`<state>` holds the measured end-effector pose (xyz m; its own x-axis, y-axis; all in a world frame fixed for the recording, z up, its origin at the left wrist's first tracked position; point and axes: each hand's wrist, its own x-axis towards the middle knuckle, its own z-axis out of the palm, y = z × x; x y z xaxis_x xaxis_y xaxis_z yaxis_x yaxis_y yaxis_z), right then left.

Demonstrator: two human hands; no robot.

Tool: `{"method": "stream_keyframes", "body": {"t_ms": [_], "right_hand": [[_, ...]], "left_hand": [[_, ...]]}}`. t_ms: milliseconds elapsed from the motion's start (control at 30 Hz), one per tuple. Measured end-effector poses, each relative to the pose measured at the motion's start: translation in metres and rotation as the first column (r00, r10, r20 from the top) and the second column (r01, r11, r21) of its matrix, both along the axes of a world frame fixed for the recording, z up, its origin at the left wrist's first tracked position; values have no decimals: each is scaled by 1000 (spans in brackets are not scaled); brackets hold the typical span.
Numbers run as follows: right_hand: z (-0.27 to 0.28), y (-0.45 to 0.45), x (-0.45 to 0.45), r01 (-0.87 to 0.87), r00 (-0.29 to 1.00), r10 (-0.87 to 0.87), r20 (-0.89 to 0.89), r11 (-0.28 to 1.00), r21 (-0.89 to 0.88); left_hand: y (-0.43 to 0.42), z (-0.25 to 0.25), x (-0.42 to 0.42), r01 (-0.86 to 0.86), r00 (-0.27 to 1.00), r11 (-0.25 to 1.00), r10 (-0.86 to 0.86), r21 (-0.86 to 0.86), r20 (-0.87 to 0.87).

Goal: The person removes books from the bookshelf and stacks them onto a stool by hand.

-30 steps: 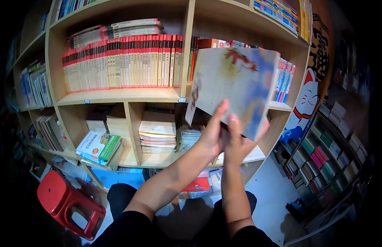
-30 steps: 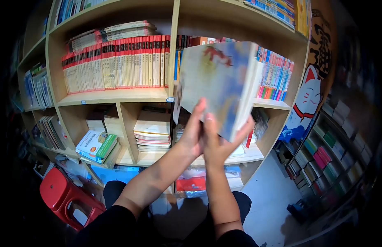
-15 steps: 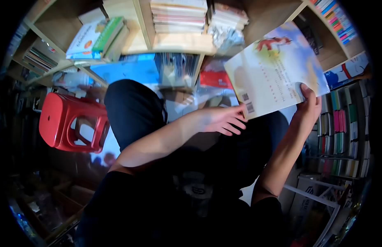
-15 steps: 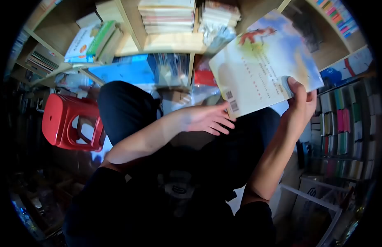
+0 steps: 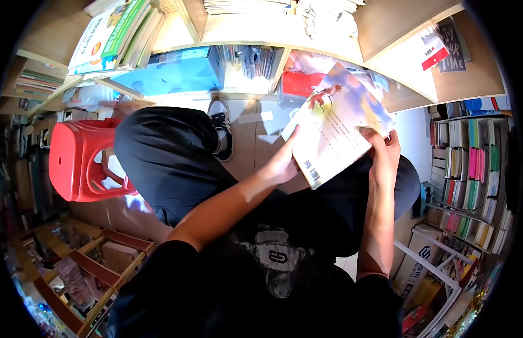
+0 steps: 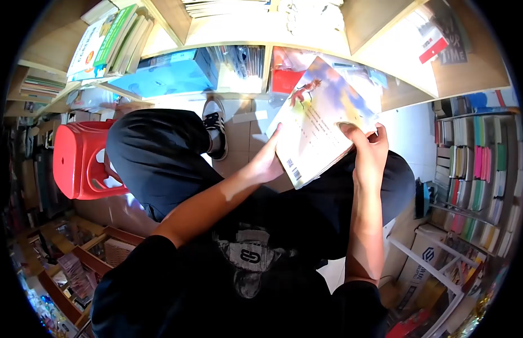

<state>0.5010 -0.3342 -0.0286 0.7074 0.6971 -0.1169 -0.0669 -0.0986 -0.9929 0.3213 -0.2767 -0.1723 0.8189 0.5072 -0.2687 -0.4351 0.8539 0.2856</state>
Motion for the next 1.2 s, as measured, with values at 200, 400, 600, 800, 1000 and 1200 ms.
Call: {"method": "stream_keyframes", "body": {"t_ms": [200, 400, 600, 800, 1000, 1200], "right_hand": [[14, 4, -15, -53, 998, 55, -10, 995, 85], [62, 7, -51, -55, 995, 43, 95, 990, 130], [76, 20, -75, -117, 972, 56, 226, 957, 266], [35, 17, -100, -170, 925, 79, 372, 961, 217], [17, 16, -113, -187, 944, 93, 318, 941, 282], [18, 11, -97, -88, 948, 8, 319, 968, 237]], "left_hand": [[12, 5, 3, -93, 992, 991, 101, -99, 72], [35, 45, -4, -161, 975, 986, 166, -42, 149], [43, 76, -9, -194, 977, 981, 194, -6, 93], [51, 62, -20, -271, 962, 963, 270, 7, 36], [52, 55, -27, -335, 941, 940, 330, 70, 70], [43, 74, -27, -284, 957, 958, 286, -46, 44]]}}
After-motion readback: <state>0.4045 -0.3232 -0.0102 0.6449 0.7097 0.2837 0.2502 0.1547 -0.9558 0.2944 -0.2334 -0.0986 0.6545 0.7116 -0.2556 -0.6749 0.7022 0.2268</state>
